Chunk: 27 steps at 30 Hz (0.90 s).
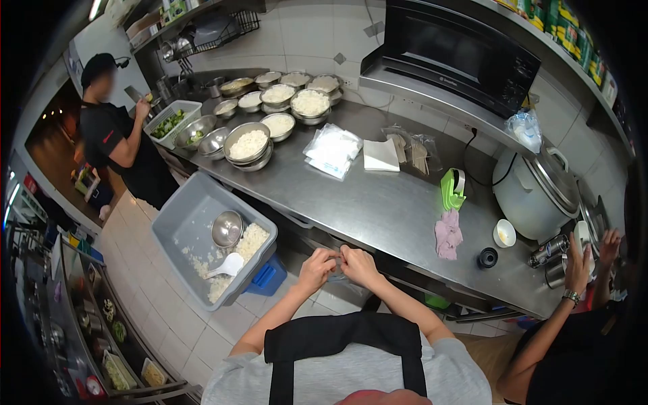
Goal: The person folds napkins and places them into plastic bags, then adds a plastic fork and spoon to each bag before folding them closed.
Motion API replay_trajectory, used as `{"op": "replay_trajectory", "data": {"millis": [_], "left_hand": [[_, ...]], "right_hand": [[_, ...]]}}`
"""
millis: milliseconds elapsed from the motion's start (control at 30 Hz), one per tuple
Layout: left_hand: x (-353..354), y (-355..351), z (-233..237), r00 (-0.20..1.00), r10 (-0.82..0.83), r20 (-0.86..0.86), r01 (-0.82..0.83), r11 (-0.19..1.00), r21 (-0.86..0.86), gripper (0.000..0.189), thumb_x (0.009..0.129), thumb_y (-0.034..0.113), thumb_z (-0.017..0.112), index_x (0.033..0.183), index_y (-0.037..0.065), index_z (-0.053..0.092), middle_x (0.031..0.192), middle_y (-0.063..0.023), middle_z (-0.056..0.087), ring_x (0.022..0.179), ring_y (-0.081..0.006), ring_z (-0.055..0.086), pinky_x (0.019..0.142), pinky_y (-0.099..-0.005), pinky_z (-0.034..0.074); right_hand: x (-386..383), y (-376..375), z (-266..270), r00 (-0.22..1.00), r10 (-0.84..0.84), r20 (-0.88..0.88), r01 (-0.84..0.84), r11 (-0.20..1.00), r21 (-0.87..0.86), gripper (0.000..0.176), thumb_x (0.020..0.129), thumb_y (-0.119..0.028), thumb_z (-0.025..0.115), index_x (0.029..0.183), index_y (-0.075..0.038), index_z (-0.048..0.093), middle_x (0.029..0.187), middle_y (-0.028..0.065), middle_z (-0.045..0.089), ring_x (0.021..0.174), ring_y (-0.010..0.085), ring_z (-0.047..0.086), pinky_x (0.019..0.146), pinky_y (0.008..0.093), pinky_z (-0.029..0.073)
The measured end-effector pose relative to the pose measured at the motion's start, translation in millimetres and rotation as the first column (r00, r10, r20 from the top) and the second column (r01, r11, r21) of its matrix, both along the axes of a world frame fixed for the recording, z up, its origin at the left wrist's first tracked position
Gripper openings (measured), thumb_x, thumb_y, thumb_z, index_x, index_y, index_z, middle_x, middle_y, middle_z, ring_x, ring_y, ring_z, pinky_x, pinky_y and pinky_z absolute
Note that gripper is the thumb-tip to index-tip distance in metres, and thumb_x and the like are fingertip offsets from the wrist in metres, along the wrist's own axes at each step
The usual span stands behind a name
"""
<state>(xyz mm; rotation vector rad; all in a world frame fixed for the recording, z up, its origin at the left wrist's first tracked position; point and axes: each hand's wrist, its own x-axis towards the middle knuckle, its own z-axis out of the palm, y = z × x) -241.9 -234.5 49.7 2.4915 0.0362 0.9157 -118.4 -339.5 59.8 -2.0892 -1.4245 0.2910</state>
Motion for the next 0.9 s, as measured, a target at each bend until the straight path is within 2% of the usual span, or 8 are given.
{"op": "replay_trajectory", "data": {"millis": [133, 333, 500, 600, 667, 700, 767, 900], "left_hand": [[-18.2, -3.1, -20.9, 0.998, 0.004, -0.069, -0.003, 1.000, 0.007, 0.020, 0.061, -0.002, 0.055, 0.079, 0.005, 0.062, 0.089, -0.0037, 0.061, 0.082, -0.0228, 0.054, 0.067, -0.0315, 0.048], [-25.3, 10.9, -29.6, 0.988, 0.035, -0.150, -0.031, 0.999, 0.030, 0.018, 0.065, 0.000, 0.054, 0.079, 0.004, 0.062, 0.092, -0.0052, 0.061, 0.087, -0.0227, 0.054, 0.070, -0.0323, 0.049], [-7.2, 14.9, 1.4, 0.955, 0.183, -0.234, -0.176, 0.983, 0.053, 0.011, 0.067, 0.003, 0.057, 0.076, 0.003, 0.063, 0.083, -0.0064, 0.063, 0.082, -0.0241, 0.056, 0.068, -0.0337, 0.049], [28.2, 17.9, 45.7, 0.942, 0.300, -0.147, -0.298, 0.954, 0.034, 0.006, 0.066, 0.006, 0.060, 0.072, 0.005, 0.060, 0.074, -0.0085, 0.060, 0.079, -0.0259, 0.056, 0.063, -0.0362, 0.048], [50.9, 27.0, 70.7, 0.930, 0.339, -0.142, -0.333, 0.941, 0.063, 0.004, 0.067, 0.005, 0.058, 0.072, 0.005, 0.060, 0.073, -0.0087, 0.059, 0.077, -0.0263, 0.056, 0.063, -0.0368, 0.047], [64.0, 31.2, 82.6, 0.935, 0.334, -0.117, -0.324, 0.941, 0.099, 0.005, 0.068, 0.002, 0.056, 0.072, 0.005, 0.059, 0.073, -0.0084, 0.058, 0.078, -0.0262, 0.055, 0.063, -0.0376, 0.047], [89.6, 34.9, 103.2, 0.937, 0.336, -0.093, -0.324, 0.938, 0.126, 0.008, 0.068, 0.000, 0.054, 0.072, 0.006, 0.058, 0.074, -0.0082, 0.058, 0.078, -0.0261, 0.055, 0.064, -0.0383, 0.047], [142.8, 38.2, 141.7, 0.981, 0.143, -0.129, -0.084, 0.921, 0.381, 0.011, 0.067, -0.001, 0.052, 0.071, 0.007, 0.057, 0.077, -0.0045, 0.055, 0.081, -0.0222, 0.053, 0.061, -0.0353, 0.047]], "right_hand": [[-10.2, -1.3, -6.9, 0.991, 0.085, 0.098, -0.073, 0.990, -0.119, 0.016, 0.066, -0.005, 0.056, 0.079, -0.002, 0.048, 0.066, 0.0176, 0.059, 0.069, 0.0354, 0.060, 0.056, 0.0450, 0.047], [-2.7, -14.1, -17.7, 0.943, 0.257, 0.212, -0.184, 0.932, -0.312, 0.027, 0.063, -0.002, 0.058, 0.087, 0.001, 0.046, 0.073, 0.0194, 0.061, 0.074, 0.0348, 0.062, 0.059, 0.0430, 0.049], [6.8, -8.9, 9.6, 0.931, 0.338, 0.136, -0.271, 0.892, -0.363, 0.027, 0.064, -0.001, 0.056, 0.089, 0.002, 0.048, 0.074, 0.0196, 0.061, 0.075, 0.0343, 0.062, 0.059, 0.0429, 0.050], [24.2, 2.6, 23.5, 0.941, 0.323, 0.103, -0.301, 0.936, -0.180, 0.022, 0.065, 0.000, 0.054, 0.086, 0.002, 0.048, 0.075, 0.0201, 0.060, 0.076, 0.0362, 0.061, 0.059, 0.0433, 0.048], [33.6, 4.8, 41.3, 0.976, 0.208, 0.062, -0.215, 0.967, 0.138, 0.017, 0.065, -0.001, 0.051, 0.082, 0.001, 0.049, 0.077, 0.0195, 0.058, 0.073, 0.0366, 0.058, 0.063, 0.0433, 0.046], [42.8, 4.3, 48.8, 0.976, 0.209, 0.058, -0.215, 0.966, 0.144, 0.017, 0.065, -0.001, 0.051, 0.082, 0.001, 0.049, 0.077, 0.0195, 0.058, 0.073, 0.0366, 0.058, 0.063, 0.0433, 0.046], [72.0, -3.7, 61.9, 0.999, 0.039, -0.012, -0.035, 0.967, 0.251, 0.020, 0.066, -0.002, 0.050, 0.086, -0.001, 0.051, 0.081, 0.0186, 0.058, 0.076, 0.0354, 0.058, 0.064, 0.0422, 0.046], [151.9, -15.0, 74.3, 0.984, -0.136, 0.112, 0.081, 0.913, 0.401, 0.021, 0.065, 0.000, 0.052, 0.086, -0.004, 0.049, 0.083, 0.0156, 0.055, 0.076, 0.0350, 0.055, 0.066, 0.0425, 0.045]]}}
